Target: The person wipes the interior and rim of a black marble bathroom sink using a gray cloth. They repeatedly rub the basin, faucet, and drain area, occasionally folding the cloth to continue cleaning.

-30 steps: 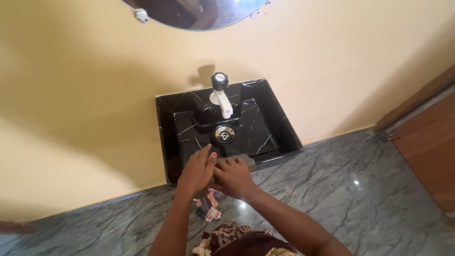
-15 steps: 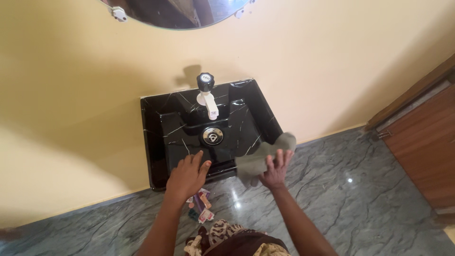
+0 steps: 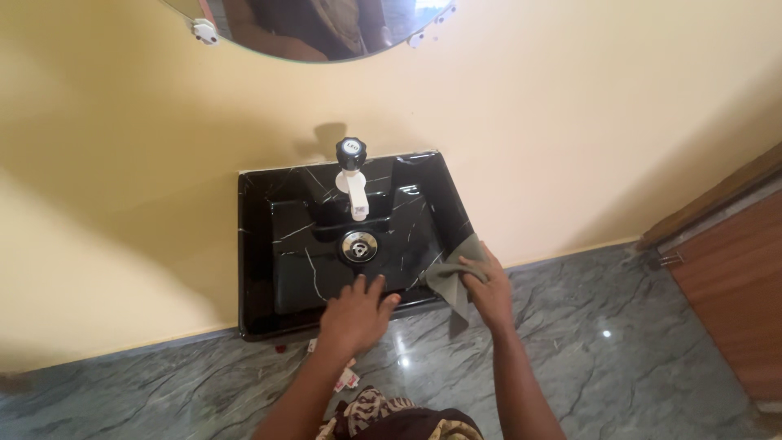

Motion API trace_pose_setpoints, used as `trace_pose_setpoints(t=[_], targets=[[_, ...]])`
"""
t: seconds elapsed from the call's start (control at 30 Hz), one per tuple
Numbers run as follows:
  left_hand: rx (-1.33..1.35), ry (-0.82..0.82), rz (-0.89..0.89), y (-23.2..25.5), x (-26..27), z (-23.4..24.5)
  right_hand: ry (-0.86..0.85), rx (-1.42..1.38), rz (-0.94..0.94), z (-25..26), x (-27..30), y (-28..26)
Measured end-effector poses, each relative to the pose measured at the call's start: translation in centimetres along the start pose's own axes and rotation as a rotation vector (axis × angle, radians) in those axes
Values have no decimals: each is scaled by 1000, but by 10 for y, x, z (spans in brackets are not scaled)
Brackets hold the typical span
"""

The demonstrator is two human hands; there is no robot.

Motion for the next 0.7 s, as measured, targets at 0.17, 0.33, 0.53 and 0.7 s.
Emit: trace_pose_setpoints(t=[0.17, 0.33, 0.53, 0.7], targets=[[-33, 67, -11, 30, -9, 3, -265, -4, -273, -9, -24, -2], [-70, 188, -17, 40, -18, 9, -523, 70, -123, -31, -71, -12], [-87, 326, -25, 41, -17, 12, -533, 112, -17, -93, -148, 23], [-106, 271, -10, 39, -20, 7, -438, -33, 1, -141, -212, 54]])
Point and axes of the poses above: each hand's wrist, its own x-axis away from the middle knuckle, its own z-axis out of the back of the hand, y = z × x, the point moved 6 cm from there along -x, towards the middle knuckle, and after that the axes turned 11 degrees about y, right-handed, at the moved point
